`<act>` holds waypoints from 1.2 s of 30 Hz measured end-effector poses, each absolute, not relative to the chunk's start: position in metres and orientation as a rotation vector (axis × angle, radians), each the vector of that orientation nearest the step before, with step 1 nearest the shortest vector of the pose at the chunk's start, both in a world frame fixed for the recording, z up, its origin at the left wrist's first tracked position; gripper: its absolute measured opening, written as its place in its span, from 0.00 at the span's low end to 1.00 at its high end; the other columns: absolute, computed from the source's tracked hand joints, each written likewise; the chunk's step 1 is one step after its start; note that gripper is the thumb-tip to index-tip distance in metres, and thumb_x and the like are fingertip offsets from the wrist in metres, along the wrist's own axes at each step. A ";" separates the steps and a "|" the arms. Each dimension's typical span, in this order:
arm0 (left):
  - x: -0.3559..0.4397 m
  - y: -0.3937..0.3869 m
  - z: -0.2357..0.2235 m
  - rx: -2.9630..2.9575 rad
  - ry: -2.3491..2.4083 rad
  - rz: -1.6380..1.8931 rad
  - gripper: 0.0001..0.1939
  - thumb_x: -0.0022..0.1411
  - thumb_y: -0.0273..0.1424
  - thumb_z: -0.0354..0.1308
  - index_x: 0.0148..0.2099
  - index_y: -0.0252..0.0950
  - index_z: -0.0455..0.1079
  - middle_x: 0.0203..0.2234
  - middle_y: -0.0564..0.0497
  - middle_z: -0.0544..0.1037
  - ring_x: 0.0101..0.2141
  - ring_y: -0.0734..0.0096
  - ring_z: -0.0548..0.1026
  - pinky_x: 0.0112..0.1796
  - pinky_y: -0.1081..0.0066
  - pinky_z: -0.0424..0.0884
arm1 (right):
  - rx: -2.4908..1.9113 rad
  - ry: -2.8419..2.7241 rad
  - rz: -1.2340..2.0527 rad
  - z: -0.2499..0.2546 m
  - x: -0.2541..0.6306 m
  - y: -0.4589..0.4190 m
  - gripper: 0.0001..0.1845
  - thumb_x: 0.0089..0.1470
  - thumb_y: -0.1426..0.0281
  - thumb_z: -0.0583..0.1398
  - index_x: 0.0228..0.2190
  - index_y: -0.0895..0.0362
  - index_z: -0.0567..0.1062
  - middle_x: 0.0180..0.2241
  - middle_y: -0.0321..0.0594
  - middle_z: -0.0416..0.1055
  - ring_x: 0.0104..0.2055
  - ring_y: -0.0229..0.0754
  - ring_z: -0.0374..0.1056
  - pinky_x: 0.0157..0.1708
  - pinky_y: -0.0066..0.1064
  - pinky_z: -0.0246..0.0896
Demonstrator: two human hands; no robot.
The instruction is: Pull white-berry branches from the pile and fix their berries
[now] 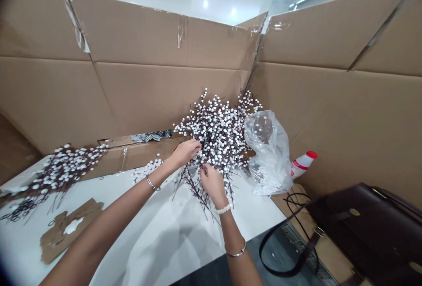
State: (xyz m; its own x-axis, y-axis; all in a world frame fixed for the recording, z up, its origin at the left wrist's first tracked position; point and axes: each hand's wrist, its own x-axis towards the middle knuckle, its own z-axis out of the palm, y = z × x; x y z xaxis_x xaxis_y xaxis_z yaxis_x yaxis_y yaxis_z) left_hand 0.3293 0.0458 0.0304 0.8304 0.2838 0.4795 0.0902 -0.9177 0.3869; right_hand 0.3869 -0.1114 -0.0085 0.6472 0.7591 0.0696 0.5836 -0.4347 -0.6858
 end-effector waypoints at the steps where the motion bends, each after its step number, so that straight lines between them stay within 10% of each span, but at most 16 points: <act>1: 0.333 0.050 0.029 2.631 0.279 0.779 0.07 0.65 0.25 0.52 0.37 0.35 0.72 0.35 0.47 0.76 0.37 0.65 0.74 0.40 0.69 0.68 | -2.115 -1.023 0.381 -0.011 0.388 -0.111 0.09 0.58 0.67 0.52 0.30 0.55 0.70 0.14 0.32 0.65 0.19 0.38 0.62 0.26 0.27 0.49; 21: 0.338 0.075 0.036 2.308 0.235 0.697 0.11 0.51 0.29 0.67 0.39 0.34 0.74 0.35 0.49 0.79 0.35 0.70 0.74 0.37 0.71 0.69 | -1.411 -0.660 0.994 -0.022 0.402 -0.097 0.16 0.49 0.54 0.58 0.30 0.53 0.61 0.12 0.29 0.68 0.07 0.29 0.44 0.10 0.23 0.31; 36: 0.347 0.080 0.037 2.396 0.216 0.730 0.04 0.60 0.26 0.58 0.34 0.34 0.74 0.30 0.50 0.79 0.32 0.71 0.74 0.37 0.71 0.66 | -1.319 -0.644 1.042 -0.016 0.395 -0.096 0.16 0.49 0.55 0.60 0.30 0.54 0.64 0.12 0.29 0.67 0.07 0.28 0.44 0.10 0.23 0.29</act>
State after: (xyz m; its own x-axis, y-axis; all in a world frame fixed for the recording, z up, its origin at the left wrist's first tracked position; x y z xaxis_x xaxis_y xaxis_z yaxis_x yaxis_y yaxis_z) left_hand 0.3469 0.0803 0.0365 0.8340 0.3187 0.4504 -0.0224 -0.7960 0.6048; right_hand 0.3949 -0.0958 -0.0157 0.4314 0.8856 -0.1721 -0.2420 -0.0701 -0.9677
